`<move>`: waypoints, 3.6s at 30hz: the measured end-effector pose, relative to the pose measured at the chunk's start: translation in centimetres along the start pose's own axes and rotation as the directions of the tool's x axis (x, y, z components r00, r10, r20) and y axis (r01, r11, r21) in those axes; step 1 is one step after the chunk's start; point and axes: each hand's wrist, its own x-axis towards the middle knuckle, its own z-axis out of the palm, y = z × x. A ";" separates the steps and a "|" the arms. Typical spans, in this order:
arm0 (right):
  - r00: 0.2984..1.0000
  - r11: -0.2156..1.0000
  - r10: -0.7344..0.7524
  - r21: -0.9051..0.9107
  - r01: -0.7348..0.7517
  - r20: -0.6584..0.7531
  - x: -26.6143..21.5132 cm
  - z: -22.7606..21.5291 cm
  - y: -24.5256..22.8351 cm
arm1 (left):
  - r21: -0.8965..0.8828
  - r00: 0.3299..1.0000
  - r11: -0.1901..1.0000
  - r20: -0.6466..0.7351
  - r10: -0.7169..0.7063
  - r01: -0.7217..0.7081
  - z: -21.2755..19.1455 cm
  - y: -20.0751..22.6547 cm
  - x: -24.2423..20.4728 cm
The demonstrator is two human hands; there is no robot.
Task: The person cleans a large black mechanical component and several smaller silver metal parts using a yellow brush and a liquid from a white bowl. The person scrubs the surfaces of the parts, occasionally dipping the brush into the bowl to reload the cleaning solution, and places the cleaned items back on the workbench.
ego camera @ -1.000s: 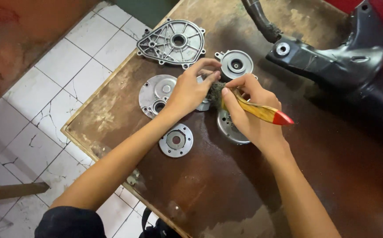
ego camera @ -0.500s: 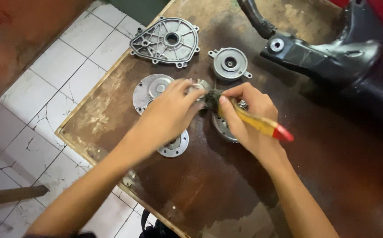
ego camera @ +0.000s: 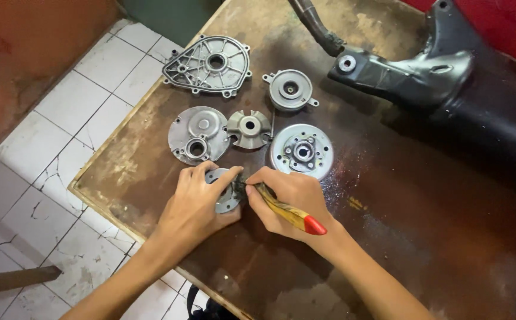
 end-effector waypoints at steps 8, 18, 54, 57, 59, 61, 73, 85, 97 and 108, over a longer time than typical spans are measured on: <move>0.997 0.997 -0.053 0.058 0.057 -0.060 -2.7 -3.9 -1.5 | -0.296 0.955 0.937 0.280 -0.099 0.185 -2.5 2.5 1.3; 0.714 0.700 0.624 -0.179 -0.691 -0.318 -15.3 -22.3 -2.8 | -0.479 0.427 0.068 0.830 0.360 0.875 3.6 18.1 8.2; 0.763 0.889 0.400 0.013 -0.458 -0.508 -13.6 -15.6 10.7 | -0.536 0.735 -0.503 0.497 0.461 0.678 18.2 23.7 16.4; 0.598 0.891 0.424 0.192 -0.412 -0.681 -13.9 -16.3 12.6 | -0.595 0.746 -0.451 0.560 0.360 0.665 17.7 24.3 16.0; 0.741 0.931 0.329 0.071 -0.357 -0.585 -15.3 -15.3 12.7 | -0.619 0.784 -0.482 0.493 0.376 0.620 18.8 24.0 16.0; 0.859 0.961 0.224 -0.044 -0.274 -0.460 -15.9 -15.0 13.2 | -0.641 0.822 -0.516 0.418 0.388 0.569 19.2 23.9 16.2; 0.594 0.872 0.489 0.345 -0.347 -0.639 -17.5 -14.2 15.4 | -0.624 0.775 -0.461 0.498 0.388 0.631 18.1 24.2 16.5; 0.678 0.911 0.406 0.211 -0.354 -0.613 -17.4 -14.2 16.0 | -0.592 0.786 -0.521 0.516 0.342 0.615 17.4 24.2 16.5; 0.879 0.983 0.153 -0.020 -0.182 -0.451 -17.7 -14.7 15.9 | -0.526 0.751 -0.550 0.561 0.348 0.648 17.5 24.2 16.7; 0.541 0.904 0.428 0.353 -0.243 -0.724 -16.5 -14.1 16.4 | -0.546 0.738 -0.504 0.569 0.363 0.669 16.7 24.2 16.6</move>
